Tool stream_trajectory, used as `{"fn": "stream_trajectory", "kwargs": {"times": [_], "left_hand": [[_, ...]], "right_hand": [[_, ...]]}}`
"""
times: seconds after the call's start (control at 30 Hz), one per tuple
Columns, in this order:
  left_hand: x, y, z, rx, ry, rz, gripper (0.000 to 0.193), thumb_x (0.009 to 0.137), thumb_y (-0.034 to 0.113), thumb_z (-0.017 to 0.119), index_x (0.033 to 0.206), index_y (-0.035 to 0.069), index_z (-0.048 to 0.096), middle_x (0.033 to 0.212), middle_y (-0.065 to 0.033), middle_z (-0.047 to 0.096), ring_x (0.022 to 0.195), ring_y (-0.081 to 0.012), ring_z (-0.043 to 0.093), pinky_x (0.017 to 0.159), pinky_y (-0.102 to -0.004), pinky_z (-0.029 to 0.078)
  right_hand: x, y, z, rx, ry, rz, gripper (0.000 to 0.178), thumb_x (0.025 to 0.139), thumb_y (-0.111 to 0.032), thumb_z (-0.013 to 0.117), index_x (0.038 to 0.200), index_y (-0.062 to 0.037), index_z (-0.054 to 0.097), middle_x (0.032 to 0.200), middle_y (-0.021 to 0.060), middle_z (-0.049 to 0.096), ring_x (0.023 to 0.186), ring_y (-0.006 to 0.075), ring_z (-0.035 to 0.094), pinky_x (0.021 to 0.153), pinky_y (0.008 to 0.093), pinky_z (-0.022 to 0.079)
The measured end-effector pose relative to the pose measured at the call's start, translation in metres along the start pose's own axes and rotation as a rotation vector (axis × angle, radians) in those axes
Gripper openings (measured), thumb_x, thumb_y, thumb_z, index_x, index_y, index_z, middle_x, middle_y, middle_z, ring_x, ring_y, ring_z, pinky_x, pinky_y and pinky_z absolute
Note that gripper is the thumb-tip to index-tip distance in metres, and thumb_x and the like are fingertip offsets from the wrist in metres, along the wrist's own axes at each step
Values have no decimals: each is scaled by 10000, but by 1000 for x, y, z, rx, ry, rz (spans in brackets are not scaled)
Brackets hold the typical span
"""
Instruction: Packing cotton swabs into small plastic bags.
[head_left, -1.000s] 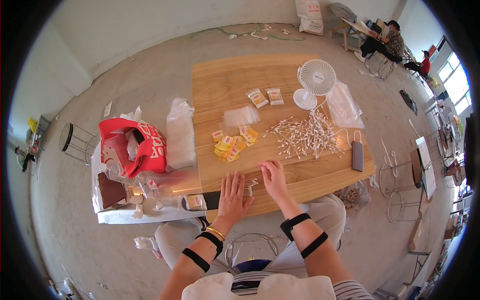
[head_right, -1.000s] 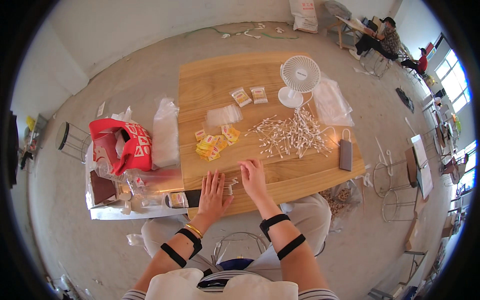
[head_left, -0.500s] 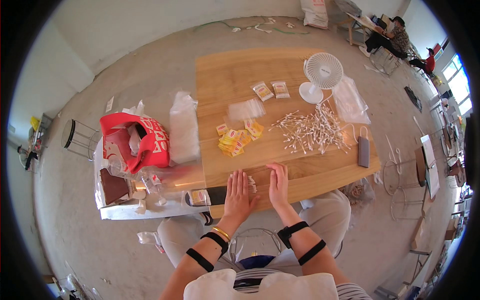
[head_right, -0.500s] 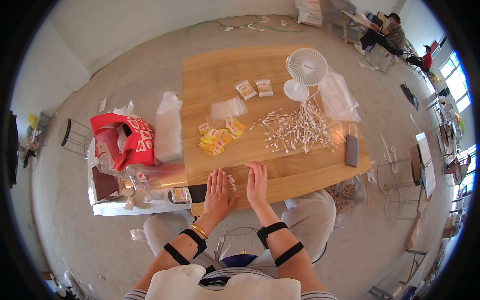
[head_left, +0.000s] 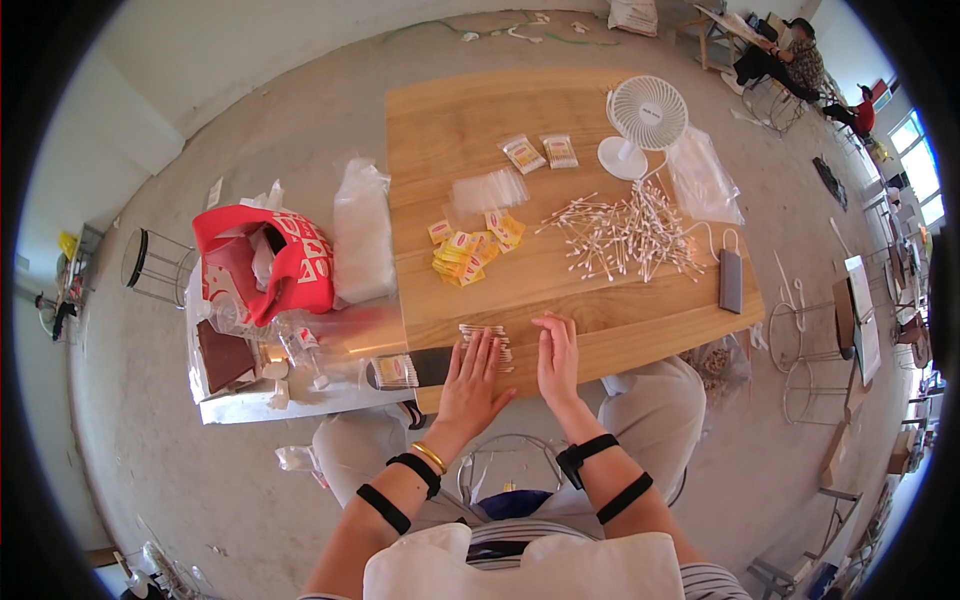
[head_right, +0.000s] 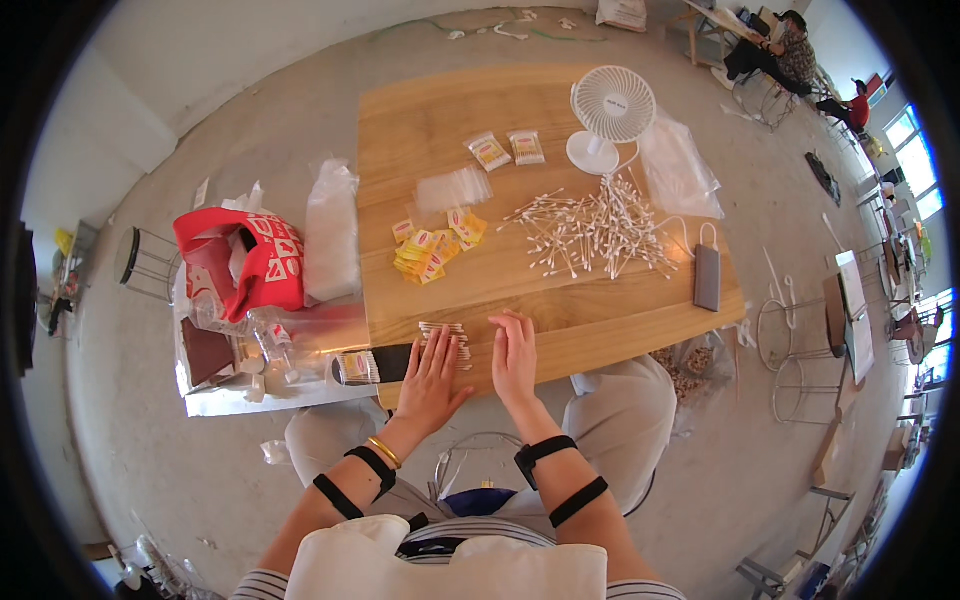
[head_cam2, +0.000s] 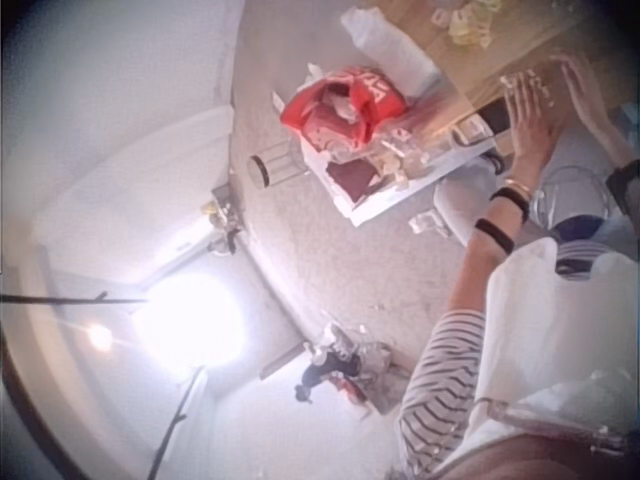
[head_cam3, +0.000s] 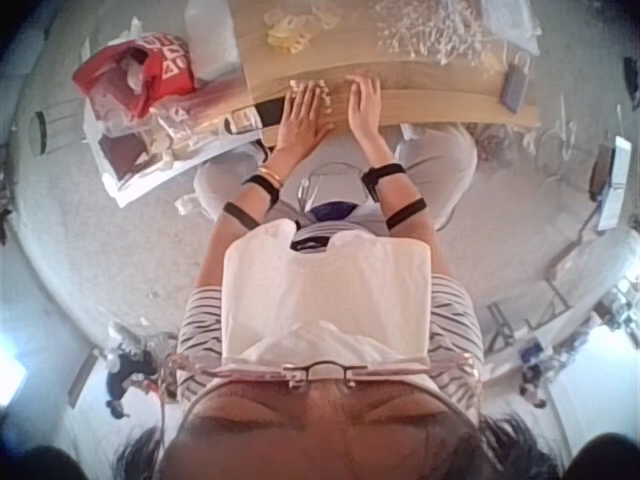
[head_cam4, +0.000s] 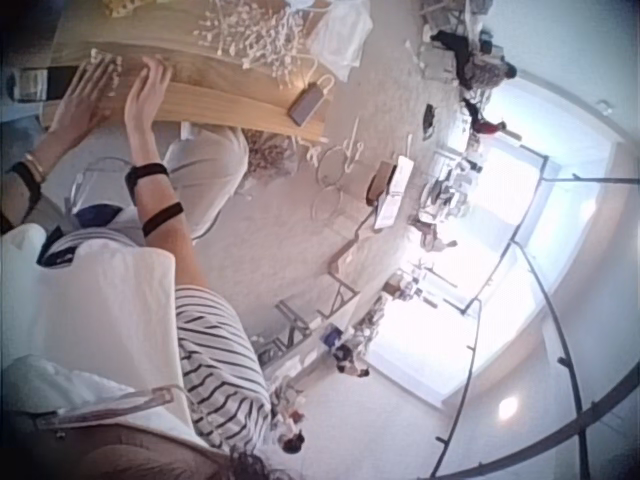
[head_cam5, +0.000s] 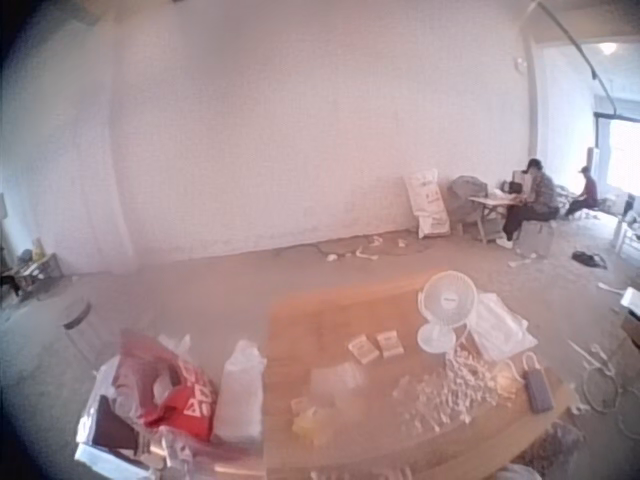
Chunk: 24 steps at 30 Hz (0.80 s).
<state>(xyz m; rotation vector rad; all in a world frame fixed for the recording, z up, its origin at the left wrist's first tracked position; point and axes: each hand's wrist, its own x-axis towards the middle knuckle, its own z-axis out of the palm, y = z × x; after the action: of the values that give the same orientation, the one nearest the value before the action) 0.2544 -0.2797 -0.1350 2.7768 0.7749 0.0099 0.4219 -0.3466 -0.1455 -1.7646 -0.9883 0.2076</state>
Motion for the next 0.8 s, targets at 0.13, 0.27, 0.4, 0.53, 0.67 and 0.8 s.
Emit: {"fn": "stream_trajectory", "kwargs": {"times": [0.13,0.27,0.4,0.53,0.67,0.8], "left_hand": [[-2,-3,-4,6,-4,47,904,954,549,535,1559,-49,229,1655,-210,172,1551,-331,127,1245,-527,83],[10,-1,-12,171,-6,6,898,970,599,462,1567,-34,241,1656,-191,195,1549,-316,144,1241,-532,97],[22,-8,-5,125,26,-17,924,967,593,477,1572,-46,196,1663,-189,169,1554,-304,126,1248,-529,42],[28,0,-1,76,34,-87,918,970,581,483,1567,-52,191,1648,-180,209,1549,-285,148,1249,-530,62],[25,4,-8,-14,-11,-124,904,968,555,508,1560,-57,202,1628,-188,244,1542,-291,172,1248,-528,105],[15,-3,-11,-50,66,-118,901,970,539,516,1561,-60,194,1631,-204,226,1543,-314,163,1246,-524,117]], "right_hand": [[0,-1,0,-2,-11,13,198,996,-45,478,1137,-42,617,1183,203,585,1145,382,564,970,421,459],[1,-1,-3,-3,-15,4,196,996,-48,479,1134,-38,617,1184,204,587,1155,381,563,982,418,458],[1,-4,-2,4,-29,-1,198,1000,-48,473,1139,-32,614,1182,202,589,1158,381,561,983,418,455],[2,-2,0,13,-9,0,188,983,-51,504,1122,-48,632,1160,201,590,1131,377,568,973,416,455],[14,-1,0,-153,-134,-28,136,896,-83,627,1022,-94,677,1055,127,616,1039,347,574,895,443,458],[38,-4,7,-250,-266,-158,106,817,-110,709,922,-114,698,981,56,628,988,312,572,839,449,447]]}}
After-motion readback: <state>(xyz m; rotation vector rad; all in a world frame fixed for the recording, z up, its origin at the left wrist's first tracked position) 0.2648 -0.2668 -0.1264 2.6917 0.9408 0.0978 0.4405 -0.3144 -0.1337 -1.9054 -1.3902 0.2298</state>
